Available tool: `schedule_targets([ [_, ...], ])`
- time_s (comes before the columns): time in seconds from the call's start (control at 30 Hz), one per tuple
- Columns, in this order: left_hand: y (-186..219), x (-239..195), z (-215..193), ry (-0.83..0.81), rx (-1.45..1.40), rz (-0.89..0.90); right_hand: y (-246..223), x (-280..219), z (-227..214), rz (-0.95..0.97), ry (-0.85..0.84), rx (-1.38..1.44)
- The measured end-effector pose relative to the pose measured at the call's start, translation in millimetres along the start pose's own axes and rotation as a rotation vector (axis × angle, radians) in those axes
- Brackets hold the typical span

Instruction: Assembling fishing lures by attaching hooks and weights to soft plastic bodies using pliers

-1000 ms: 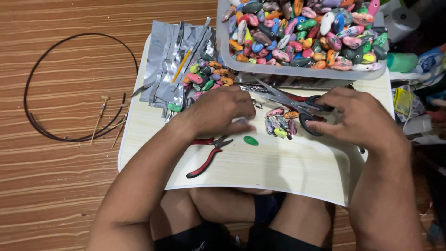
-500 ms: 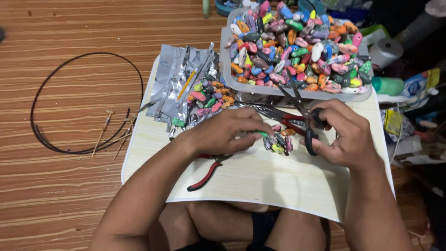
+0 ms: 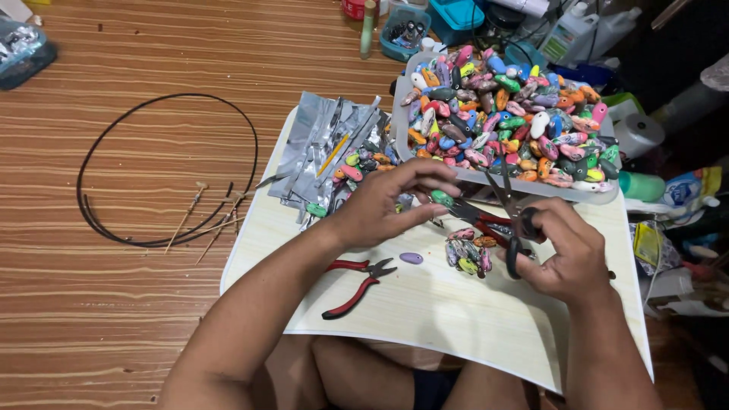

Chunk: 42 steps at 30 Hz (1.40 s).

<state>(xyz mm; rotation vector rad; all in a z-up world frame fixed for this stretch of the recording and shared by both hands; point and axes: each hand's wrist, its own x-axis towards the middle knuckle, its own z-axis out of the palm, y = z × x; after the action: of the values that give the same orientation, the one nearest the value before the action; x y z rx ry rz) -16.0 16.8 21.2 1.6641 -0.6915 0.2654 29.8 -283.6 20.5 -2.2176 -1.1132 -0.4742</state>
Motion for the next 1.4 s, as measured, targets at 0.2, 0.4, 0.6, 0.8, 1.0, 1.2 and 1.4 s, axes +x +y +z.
schedule_targets([
  [0.2,-2.0,-0.5,-1.3,-0.017,-0.084,-0.026,6.1,-3.5,1.7,0.012,-0.011,-0.024],
  [0.4,1.2,0.2,-0.3,0.028,0.052,0.027,7.5,-2.9,1.4,-0.006,-0.019,-0.033],
  [0.6,-11.3,-0.8,1.5,0.109,-0.179,-0.080,5.7,-2.0,0.6,-0.017,-0.044,0.016],
  [0.8,-6.9,0.6,-1.4,0.145,-0.013,-0.051,2.9,-0.9,-0.4,-0.011,-0.060,0.009],
  [1.0,-6.2,3.5,-1.1,0.181,0.202,-0.029,1.6,2.4,1.3,-0.010,-0.026,-0.002],
  [1.2,-13.4,4.3,-6.6,0.298,0.523,0.089,16.4,-1.3,-1.2,0.190,0.264,-0.330],
  [1.4,-16.9,0.2,-11.0,0.289,0.651,0.089,40.0,-2.8,-3.6,0.356,0.210,-0.477],
])
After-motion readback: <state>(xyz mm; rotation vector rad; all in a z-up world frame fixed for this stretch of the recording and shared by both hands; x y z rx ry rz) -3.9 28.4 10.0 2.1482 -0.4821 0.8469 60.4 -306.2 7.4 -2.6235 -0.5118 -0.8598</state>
